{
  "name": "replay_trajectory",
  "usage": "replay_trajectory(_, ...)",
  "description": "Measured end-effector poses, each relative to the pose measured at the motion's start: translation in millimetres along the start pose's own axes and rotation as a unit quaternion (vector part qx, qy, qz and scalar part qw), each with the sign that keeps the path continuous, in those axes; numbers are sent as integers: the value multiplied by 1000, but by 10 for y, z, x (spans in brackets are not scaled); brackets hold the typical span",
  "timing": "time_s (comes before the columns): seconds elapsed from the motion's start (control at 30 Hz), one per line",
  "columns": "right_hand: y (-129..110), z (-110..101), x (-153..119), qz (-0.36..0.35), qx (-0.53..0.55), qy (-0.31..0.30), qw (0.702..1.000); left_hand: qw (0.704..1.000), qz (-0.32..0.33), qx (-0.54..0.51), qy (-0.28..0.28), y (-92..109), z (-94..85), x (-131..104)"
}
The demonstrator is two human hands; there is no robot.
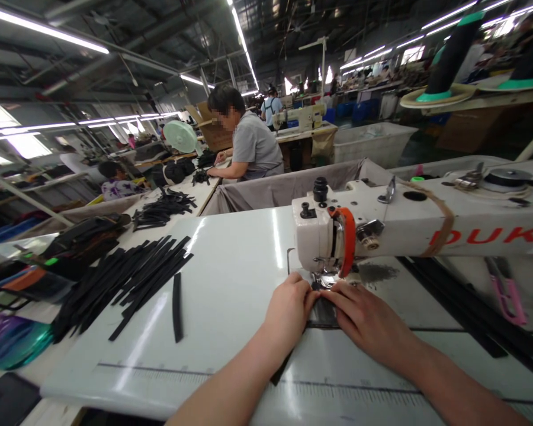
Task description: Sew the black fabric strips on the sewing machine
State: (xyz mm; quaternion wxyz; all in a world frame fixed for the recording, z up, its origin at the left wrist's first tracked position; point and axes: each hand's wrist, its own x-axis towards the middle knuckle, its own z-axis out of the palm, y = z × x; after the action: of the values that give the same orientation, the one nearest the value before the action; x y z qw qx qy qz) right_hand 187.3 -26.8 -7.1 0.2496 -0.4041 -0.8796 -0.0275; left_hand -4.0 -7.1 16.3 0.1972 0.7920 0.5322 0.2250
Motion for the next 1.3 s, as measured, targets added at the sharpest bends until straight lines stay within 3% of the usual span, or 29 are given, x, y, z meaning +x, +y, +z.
replay_trajectory(0.17, -8, -5, 8, -10, -17, 18, 1000, 996, 78, 5, -51, -33, -124, -38)
replay_trajectory(0.23, -9, 0, 11, -10, -19, 14, 1000, 994, 93, 37, -45, -45, -151, -49)
replay_trajectory(0.53, -17, -18, 31, -4, -3, -2, 1000, 996, 12, 91, 13, 138, 121, -103)
replay_trajectory(0.87, -5, -7, 16, 1, 16, 0, 1000, 997, 59, 56, -13, 81, 78, -104)
replay_trajectory(1.3, -20, -32, 33, -7, -4, -12, 1000, 994, 34, 97, -36, 157, 72, -106)
